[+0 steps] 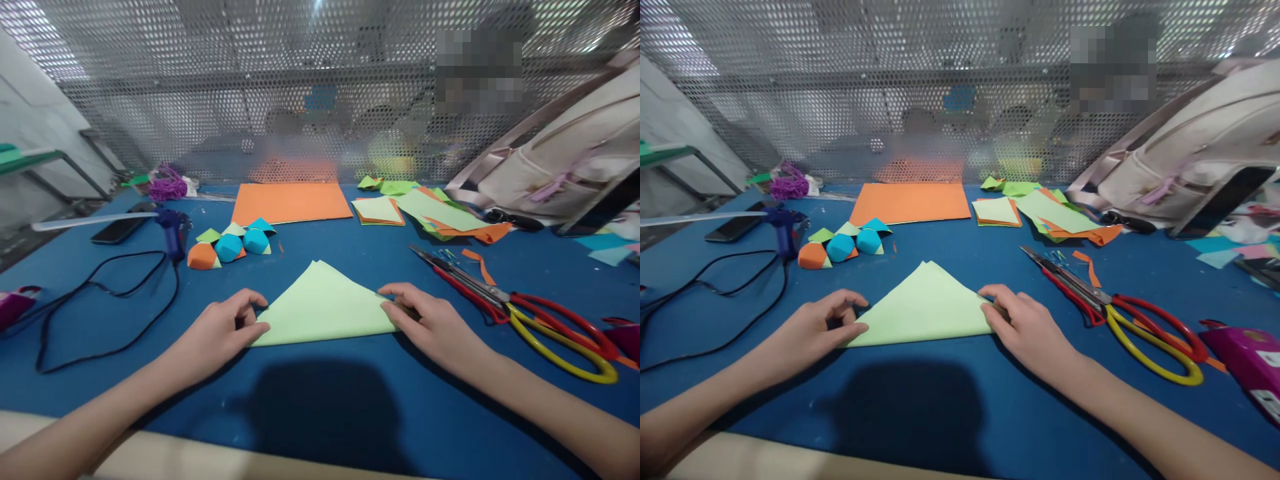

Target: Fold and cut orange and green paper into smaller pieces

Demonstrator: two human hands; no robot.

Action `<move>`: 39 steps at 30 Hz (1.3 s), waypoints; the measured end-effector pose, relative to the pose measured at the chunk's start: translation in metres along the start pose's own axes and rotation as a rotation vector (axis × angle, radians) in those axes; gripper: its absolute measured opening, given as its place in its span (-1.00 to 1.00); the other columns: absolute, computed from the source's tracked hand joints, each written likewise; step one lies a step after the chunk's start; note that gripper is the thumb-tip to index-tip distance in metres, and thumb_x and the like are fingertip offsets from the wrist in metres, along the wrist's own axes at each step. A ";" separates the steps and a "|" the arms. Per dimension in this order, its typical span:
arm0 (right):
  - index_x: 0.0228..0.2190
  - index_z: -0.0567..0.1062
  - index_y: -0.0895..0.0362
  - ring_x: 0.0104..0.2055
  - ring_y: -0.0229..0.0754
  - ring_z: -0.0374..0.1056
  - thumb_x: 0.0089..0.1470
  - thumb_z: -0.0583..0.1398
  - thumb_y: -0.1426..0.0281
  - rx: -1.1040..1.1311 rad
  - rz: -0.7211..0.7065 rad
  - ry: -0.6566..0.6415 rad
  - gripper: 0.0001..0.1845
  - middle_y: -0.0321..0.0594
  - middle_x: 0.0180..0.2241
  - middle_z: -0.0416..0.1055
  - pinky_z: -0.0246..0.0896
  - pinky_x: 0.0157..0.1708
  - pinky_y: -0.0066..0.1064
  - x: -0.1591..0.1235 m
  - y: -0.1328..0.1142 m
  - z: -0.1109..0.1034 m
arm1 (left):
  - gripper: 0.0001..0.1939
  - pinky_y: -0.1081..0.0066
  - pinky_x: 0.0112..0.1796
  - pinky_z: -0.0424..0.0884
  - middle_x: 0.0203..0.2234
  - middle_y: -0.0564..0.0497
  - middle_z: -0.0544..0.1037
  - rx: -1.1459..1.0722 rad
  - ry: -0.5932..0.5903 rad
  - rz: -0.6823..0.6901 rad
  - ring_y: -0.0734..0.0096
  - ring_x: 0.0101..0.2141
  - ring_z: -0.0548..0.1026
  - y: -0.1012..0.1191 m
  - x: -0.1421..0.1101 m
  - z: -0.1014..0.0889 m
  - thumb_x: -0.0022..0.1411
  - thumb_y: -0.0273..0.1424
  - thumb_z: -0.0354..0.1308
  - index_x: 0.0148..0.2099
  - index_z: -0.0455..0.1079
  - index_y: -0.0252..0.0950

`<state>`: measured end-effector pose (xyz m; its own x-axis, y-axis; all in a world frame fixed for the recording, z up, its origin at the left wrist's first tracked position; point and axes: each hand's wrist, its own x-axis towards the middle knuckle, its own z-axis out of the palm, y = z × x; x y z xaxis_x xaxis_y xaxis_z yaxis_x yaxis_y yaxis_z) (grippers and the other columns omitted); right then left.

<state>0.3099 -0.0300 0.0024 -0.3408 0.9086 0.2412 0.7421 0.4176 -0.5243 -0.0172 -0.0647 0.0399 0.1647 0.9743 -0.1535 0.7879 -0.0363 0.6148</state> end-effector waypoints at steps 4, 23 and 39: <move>-0.26 0.49 0.04 -0.37 -0.19 0.45 0.26 0.01 0.32 -0.111 -0.144 0.029 -0.74 -0.28 -0.29 0.58 0.27 -0.31 -0.33 -0.003 0.003 0.004 | -0.73 0.46 -0.42 0.21 -0.56 0.14 0.39 0.058 0.022 0.058 0.43 -0.49 0.35 0.000 -0.001 0.003 0.19 -0.16 0.04 -0.24 0.39 -0.24; -0.36 0.52 0.09 -0.52 -0.26 0.41 0.21 0.00 0.52 -0.289 -0.327 0.148 -0.70 -0.28 -0.41 0.60 0.21 -0.47 -0.40 -0.009 -0.006 -0.006 | -0.68 0.46 -0.34 0.33 -0.41 0.07 0.57 0.053 0.050 0.102 0.39 -0.38 0.49 0.001 0.004 0.006 0.27 -0.18 -0.06 -0.27 0.46 -0.22; -0.33 0.55 0.06 -0.48 -0.20 0.45 0.19 -0.03 0.48 -0.344 -0.234 0.081 -0.65 -0.26 -0.37 0.62 0.25 -0.43 -0.35 -0.009 -0.003 -0.003 | -0.64 0.42 -0.28 0.42 -0.32 0.00 0.58 0.159 0.037 0.166 0.32 -0.33 0.53 -0.002 0.001 0.001 0.21 -0.35 -0.13 -0.16 0.49 -0.24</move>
<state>0.3129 -0.0396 0.0045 -0.4866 0.7810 0.3914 0.8045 0.5753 -0.1477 -0.0175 -0.0637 0.0378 0.2807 0.9593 -0.0302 0.8357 -0.2288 0.4993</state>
